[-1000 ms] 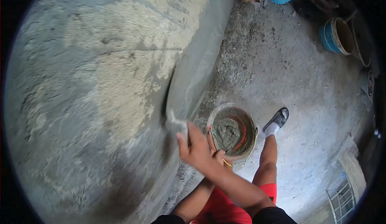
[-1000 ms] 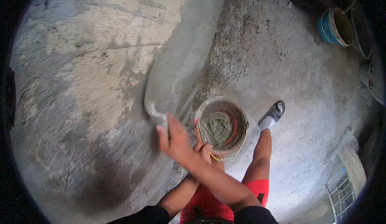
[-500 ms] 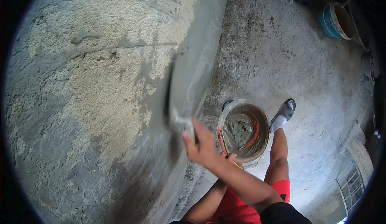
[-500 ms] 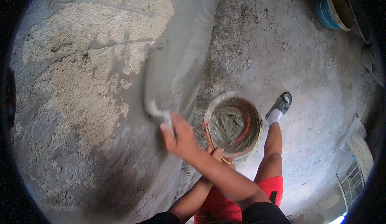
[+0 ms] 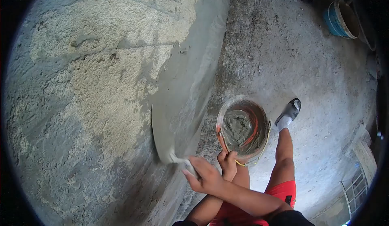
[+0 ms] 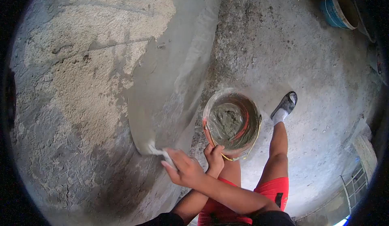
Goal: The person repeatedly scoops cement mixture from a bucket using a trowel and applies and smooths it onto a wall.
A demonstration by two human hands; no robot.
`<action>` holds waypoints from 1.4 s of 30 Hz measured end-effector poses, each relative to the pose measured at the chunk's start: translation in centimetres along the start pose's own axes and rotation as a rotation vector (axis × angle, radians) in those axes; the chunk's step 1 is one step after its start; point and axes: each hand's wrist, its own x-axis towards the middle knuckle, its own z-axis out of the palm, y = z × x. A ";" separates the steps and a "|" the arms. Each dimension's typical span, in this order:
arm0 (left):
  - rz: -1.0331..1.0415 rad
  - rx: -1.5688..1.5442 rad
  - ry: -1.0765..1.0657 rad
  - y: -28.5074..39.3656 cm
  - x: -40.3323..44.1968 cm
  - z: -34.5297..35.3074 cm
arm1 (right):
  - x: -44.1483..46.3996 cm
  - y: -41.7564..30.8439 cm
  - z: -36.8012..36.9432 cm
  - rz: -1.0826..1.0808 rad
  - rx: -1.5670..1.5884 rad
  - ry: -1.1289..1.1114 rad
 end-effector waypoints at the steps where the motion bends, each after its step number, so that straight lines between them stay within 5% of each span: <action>1: 0.004 0.003 0.003 0.4 0.1 0.1 | -0.1 0.8 -0.8 -0.003 0.005 -0.001; 4: 0.184 0.447 0.028 2.6 -0.9 0.5 | 2.2 2.5 -3.1 0.111 -0.076 0.099; 10: -0.226 -0.043 0.007 4.9 -1.5 2.1 | 10.1 2.9 -0.3 -0.097 -0.046 0.167; 13: 0.013 -0.063 0.000 1.4 -0.4 1.8 | 5.1 -0.4 1.2 -0.130 0.028 0.124; 15: -0.013 -0.040 -0.013 1.1 -0.2 1.6 | 2.8 -0.9 0.2 -0.054 0.177 -0.081; 20: -0.094 -0.148 0.094 6.1 -2.4 4.5 | 6.4 1.6 -1.7 0.005 0.026 0.109; 22: -0.035 -0.114 0.045 2.3 -1.5 2.9 | 7.0 1.9 0.6 -0.105 -0.102 0.162; 28: 0.029 -0.106 0.050 0.2 -0.6 2.8 | -6.7 -3.7 2.0 0.214 0.111 -0.264; 31: 0.041 0.024 0.026 2.2 -1.0 2.2 | -4.7 -0.5 -0.4 0.094 0.002 0.028; 33: 0.019 0.073 -0.002 3.5 -1.3 2.9 | 1.1 1.8 -2.6 0.371 0.157 0.059; 36: -0.095 -0.010 0.005 4.2 -1.7 3.3 | 10.8 5.1 -3.1 0.267 0.079 0.205; 39: -0.243 -0.077 0.016 4.4 -2.5 2.9 | 8.5 2.0 -0.1 0.154 0.143 0.077; 40: -0.010 -0.101 -0.024 4.7 -2.2 3.2 | 6.2 1.0 1.1 0.057 0.130 0.073; 42: 0.032 -0.073 -0.006 0.8 -0.9 2.0 | 1.6 -1.0 2.0 -0.036 0.190 0.001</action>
